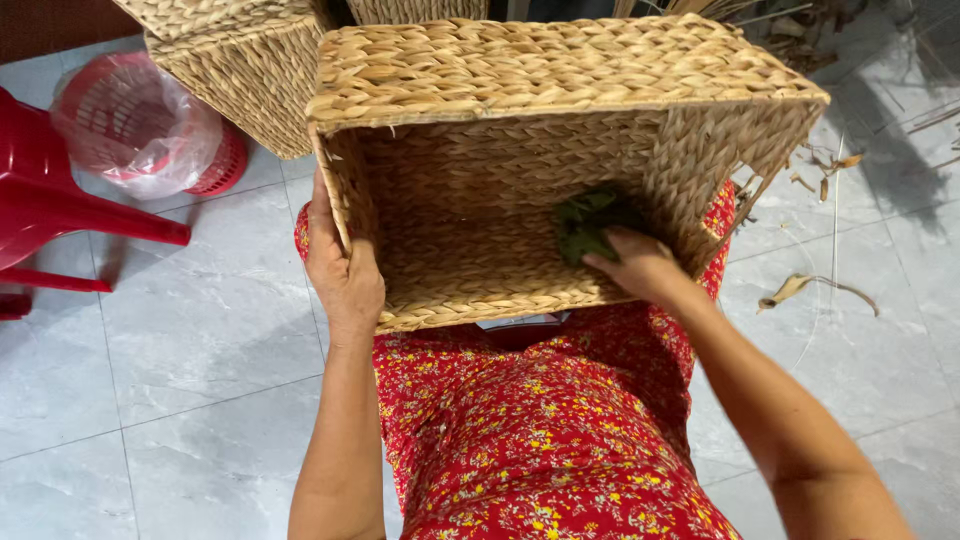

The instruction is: The person sits on the floor and wipes woven water-hyacinth storage baskets with a green cloth, first cleaning the interior of a basket held on their lap, then turning it to wipe the outer sides and edges, working through baskets one at a time.

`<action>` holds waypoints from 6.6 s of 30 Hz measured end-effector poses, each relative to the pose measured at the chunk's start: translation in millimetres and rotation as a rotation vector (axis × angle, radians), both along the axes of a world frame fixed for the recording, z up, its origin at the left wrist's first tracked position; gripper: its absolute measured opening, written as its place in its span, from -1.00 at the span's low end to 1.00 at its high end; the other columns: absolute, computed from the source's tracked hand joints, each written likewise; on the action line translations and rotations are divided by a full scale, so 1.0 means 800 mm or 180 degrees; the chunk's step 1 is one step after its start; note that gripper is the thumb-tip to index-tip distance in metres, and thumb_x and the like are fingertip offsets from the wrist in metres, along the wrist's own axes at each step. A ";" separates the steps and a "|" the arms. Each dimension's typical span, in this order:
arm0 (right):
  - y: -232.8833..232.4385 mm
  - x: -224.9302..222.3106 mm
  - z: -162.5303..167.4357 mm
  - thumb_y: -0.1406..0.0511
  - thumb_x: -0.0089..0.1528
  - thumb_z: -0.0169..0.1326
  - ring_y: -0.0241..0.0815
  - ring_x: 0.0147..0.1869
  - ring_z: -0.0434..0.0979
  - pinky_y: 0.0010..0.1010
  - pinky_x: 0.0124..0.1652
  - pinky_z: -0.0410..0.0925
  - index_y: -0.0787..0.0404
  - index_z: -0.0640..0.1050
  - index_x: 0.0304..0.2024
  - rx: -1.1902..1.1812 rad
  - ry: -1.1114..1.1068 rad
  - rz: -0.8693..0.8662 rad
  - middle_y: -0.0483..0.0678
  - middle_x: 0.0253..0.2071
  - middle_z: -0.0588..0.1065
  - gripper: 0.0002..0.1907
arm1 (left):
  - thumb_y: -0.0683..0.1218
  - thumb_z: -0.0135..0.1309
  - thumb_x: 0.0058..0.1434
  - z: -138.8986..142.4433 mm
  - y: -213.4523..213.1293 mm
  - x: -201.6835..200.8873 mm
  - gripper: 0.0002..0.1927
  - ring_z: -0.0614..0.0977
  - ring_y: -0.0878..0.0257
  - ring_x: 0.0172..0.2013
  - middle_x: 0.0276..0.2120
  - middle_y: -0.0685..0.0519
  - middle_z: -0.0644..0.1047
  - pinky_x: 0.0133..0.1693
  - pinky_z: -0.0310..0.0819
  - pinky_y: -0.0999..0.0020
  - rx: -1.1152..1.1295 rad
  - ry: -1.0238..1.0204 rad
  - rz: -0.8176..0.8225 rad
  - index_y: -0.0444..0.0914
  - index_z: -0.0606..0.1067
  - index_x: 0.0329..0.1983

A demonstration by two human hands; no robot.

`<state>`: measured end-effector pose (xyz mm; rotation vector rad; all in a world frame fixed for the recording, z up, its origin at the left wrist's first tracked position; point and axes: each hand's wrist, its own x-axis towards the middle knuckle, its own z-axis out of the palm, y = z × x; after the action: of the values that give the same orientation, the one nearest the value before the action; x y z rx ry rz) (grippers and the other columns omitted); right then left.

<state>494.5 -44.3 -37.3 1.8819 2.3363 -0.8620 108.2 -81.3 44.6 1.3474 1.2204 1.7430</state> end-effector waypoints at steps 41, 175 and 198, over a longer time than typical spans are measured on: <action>0.009 -0.278 0.068 -0.29 0.22 -0.15 0.20 0.53 0.12 -0.22 0.40 0.06 0.24 0.23 0.43 -0.0433 0.0607 0.1284 0.23 0.48 0.15 -0.03 | -0.48 -0.26 0.05 0.017 -0.009 0.004 -0.16 0.43 0.07 0.37 0.36 -0.14 0.40 0.35 0.25 0.29 -0.0162 0.0795 0.0496 -0.28 0.22 0.48; 0.069 -0.070 0.021 0.06 0.18 0.14 0.13 0.18 0.56 -0.18 0.16 0.39 0.24 0.50 0.20 0.0125 0.0234 0.0422 0.22 0.13 0.53 -0.39 | -0.48 -0.27 0.09 0.012 -0.004 0.002 -0.16 0.47 0.15 0.30 0.28 -0.09 0.44 0.33 0.26 0.36 -0.0190 0.0810 0.0427 -0.25 0.21 0.51; -0.014 -0.237 0.066 0.08 0.22 0.09 0.09 0.11 0.58 -0.19 0.13 0.41 -0.03 0.55 0.20 -0.0490 0.1534 0.1896 0.10 0.13 0.55 -0.51 | -0.48 -0.30 0.06 0.019 -0.005 0.003 -0.17 0.40 0.11 0.38 0.35 -0.13 0.39 0.38 0.18 0.31 -0.0110 0.0685 0.0350 -0.33 0.21 0.49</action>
<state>304.9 -55.3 15.6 0.8860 2.7382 -1.4523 111.0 -85.5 59.5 1.5032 1.4601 1.6752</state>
